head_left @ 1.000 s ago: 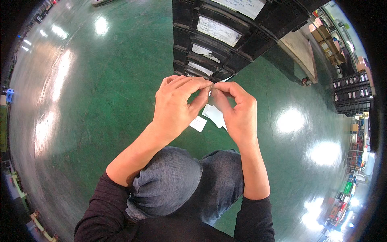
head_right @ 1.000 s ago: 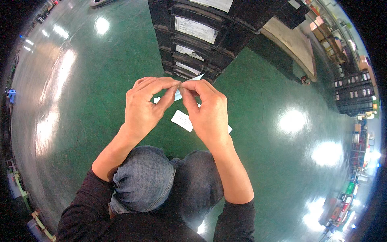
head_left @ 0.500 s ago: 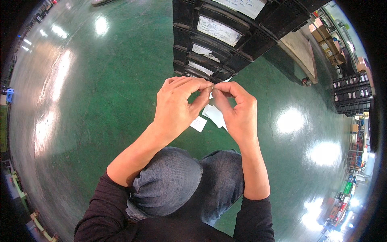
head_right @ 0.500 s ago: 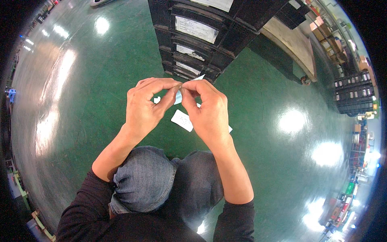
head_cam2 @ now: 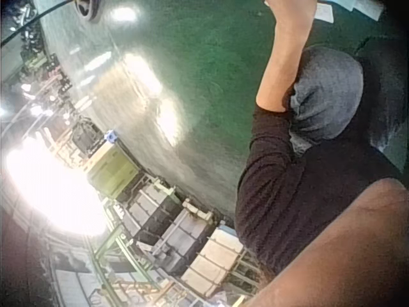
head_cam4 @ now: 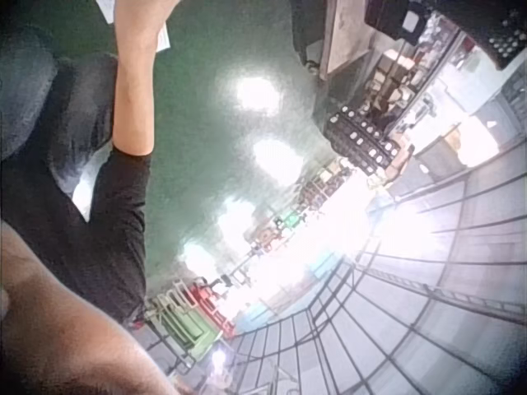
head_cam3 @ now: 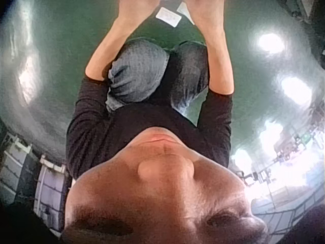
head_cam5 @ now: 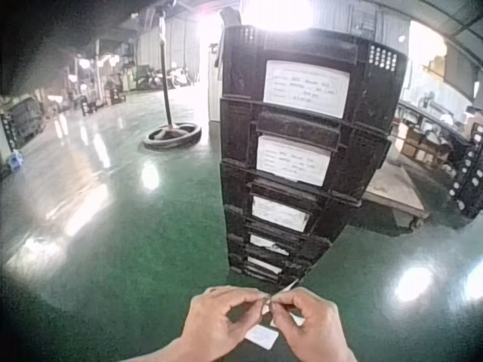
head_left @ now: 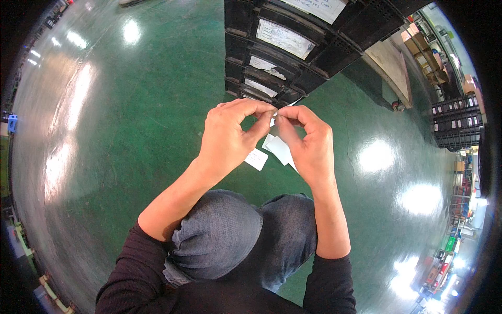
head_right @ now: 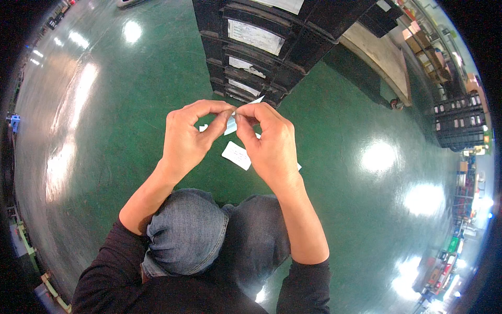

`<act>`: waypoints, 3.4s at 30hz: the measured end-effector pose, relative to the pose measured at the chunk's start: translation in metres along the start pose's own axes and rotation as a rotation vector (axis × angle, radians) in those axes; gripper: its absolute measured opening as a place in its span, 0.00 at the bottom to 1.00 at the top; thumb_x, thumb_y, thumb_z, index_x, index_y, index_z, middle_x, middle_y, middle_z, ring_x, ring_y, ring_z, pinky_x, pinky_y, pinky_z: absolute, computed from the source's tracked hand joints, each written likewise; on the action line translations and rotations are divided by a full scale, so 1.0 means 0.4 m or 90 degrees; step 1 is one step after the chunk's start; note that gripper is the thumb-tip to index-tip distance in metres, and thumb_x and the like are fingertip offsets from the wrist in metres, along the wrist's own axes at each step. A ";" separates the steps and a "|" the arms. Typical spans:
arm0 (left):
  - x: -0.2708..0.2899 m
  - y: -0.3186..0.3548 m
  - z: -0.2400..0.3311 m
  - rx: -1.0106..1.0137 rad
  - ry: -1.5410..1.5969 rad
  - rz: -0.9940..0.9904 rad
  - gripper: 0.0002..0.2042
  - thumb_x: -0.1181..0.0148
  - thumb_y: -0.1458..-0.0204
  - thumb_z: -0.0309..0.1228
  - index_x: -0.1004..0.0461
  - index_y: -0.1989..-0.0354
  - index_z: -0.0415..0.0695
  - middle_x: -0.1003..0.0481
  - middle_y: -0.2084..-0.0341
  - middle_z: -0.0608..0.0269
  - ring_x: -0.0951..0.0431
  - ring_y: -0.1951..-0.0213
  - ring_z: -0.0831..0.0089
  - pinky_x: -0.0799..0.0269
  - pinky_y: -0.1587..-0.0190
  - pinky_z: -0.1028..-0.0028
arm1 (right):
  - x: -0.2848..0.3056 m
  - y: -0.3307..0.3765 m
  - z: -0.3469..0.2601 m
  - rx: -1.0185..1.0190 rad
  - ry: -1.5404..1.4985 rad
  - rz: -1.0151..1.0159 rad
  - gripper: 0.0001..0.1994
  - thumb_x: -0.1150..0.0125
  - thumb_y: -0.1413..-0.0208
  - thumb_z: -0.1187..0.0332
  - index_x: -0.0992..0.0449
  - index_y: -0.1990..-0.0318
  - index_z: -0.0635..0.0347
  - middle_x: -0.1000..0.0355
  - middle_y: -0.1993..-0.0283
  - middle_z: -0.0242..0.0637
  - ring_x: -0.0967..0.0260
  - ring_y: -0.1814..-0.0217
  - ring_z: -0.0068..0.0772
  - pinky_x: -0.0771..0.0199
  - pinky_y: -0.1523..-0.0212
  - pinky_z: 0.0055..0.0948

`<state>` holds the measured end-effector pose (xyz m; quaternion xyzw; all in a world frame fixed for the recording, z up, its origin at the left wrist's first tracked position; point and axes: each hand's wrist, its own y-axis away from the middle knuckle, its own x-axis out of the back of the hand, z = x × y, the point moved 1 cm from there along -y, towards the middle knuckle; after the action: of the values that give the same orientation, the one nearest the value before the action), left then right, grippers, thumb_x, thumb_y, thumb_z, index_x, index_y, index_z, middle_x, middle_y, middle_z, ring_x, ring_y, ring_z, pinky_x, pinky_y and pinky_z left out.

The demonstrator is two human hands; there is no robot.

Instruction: The person walks through a warehouse and squats to apply adhesive labels to stacked black crates. They peel the backing from each label and press it onto the crate surface, repeating this process for multiple crates.

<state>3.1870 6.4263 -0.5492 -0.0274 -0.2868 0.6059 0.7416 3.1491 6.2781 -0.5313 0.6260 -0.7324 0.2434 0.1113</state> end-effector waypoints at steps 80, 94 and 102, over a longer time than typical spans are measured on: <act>-0.011 -0.001 -0.020 -0.115 -0.124 0.036 0.08 0.37 0.60 0.21 0.22 0.69 0.45 0.21 0.73 0.66 0.22 0.68 0.70 0.31 0.59 0.72 | -0.005 -0.002 0.011 0.007 0.024 0.017 0.05 0.40 0.50 0.76 0.24 0.65 0.65 0.25 0.69 0.37 0.27 0.67 0.27 0.29 0.63 0.25; -0.016 -0.004 -0.019 -0.113 -0.096 0.051 0.07 0.37 0.60 0.20 0.22 0.70 0.43 0.21 0.74 0.64 0.22 0.69 0.70 0.31 0.59 0.73 | -0.005 -0.005 0.016 -0.027 -0.021 0.017 0.05 0.40 0.49 0.76 0.23 0.65 0.66 0.24 0.69 0.34 0.30 0.65 0.22 0.31 0.60 0.23; -0.015 -0.002 -0.018 -0.114 -0.084 0.043 0.08 0.36 0.61 0.20 0.22 0.70 0.43 0.21 0.74 0.65 0.22 0.69 0.70 0.31 0.60 0.73 | -0.005 -0.005 0.018 0.007 0.005 0.023 0.05 0.40 0.50 0.76 0.23 0.65 0.66 0.24 0.70 0.34 0.29 0.65 0.22 0.31 0.60 0.23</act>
<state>3.1905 6.4228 -0.5572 -0.0632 -0.3865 0.6032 0.6948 3.1524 6.2761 -0.5381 0.6122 -0.7418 0.2521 0.1061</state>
